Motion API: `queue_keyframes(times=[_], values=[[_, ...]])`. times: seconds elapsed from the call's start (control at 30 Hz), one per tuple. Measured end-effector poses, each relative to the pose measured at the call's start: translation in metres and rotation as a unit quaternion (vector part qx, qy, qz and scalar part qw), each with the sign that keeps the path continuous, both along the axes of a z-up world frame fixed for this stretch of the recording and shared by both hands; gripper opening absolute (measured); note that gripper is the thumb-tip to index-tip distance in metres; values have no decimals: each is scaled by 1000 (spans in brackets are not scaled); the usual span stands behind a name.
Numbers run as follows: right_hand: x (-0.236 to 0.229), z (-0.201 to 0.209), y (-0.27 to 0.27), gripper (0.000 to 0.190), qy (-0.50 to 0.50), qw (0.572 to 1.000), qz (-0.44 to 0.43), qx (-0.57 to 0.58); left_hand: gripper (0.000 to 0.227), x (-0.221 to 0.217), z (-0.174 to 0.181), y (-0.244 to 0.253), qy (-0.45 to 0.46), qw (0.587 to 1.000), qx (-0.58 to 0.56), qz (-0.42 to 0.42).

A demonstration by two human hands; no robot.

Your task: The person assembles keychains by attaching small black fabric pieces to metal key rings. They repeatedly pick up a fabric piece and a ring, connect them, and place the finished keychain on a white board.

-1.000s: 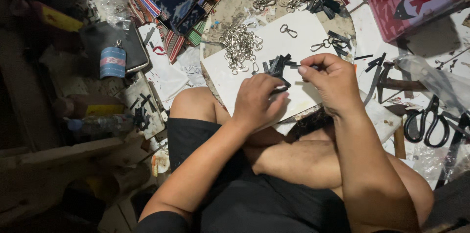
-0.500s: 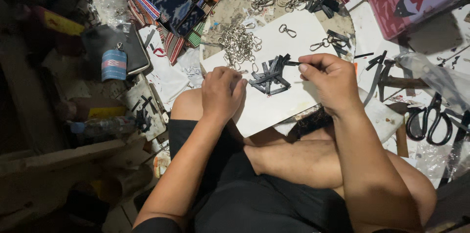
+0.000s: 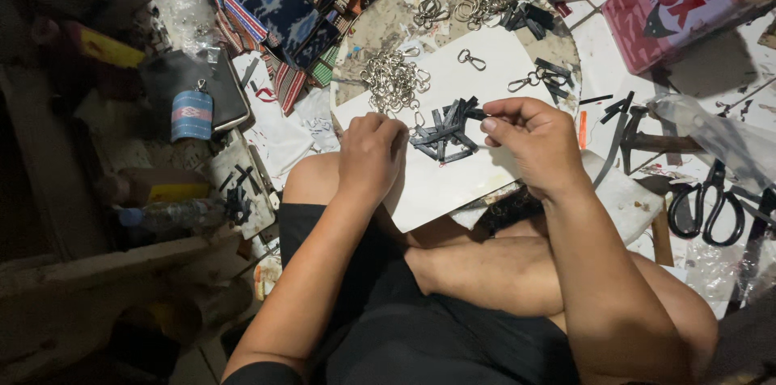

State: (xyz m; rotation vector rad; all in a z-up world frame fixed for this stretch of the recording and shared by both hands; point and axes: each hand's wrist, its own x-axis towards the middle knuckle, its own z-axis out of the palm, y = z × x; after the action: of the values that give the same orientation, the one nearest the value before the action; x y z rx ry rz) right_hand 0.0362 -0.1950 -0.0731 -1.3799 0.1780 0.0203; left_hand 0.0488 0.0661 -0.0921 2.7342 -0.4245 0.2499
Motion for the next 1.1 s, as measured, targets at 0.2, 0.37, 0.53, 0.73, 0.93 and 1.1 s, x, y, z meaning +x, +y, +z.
queue_keyframes(times=[0.2,0.37,0.53,0.73,0.93,1.1], values=[[-2,2,2,25,2,1000,1,20,11,-5,-16,4,-41,999,-7,20],[-4,3,6,24,0,999,5,33,20,-12,20,-9,92,944,-310,72],[-7,1,13,22,-8,998,15,60,20,-13,18,-20,219,768,-599,61],[-16,18,20,26,-19,995,27,98,24,-24,37,-42,288,651,-701,29],[-21,25,23,22,-17,993,30,113,37,-31,54,-52,291,621,-726,45],[-23,23,25,22,-13,991,38,131,38,-35,57,-55,291,612,-732,63]])
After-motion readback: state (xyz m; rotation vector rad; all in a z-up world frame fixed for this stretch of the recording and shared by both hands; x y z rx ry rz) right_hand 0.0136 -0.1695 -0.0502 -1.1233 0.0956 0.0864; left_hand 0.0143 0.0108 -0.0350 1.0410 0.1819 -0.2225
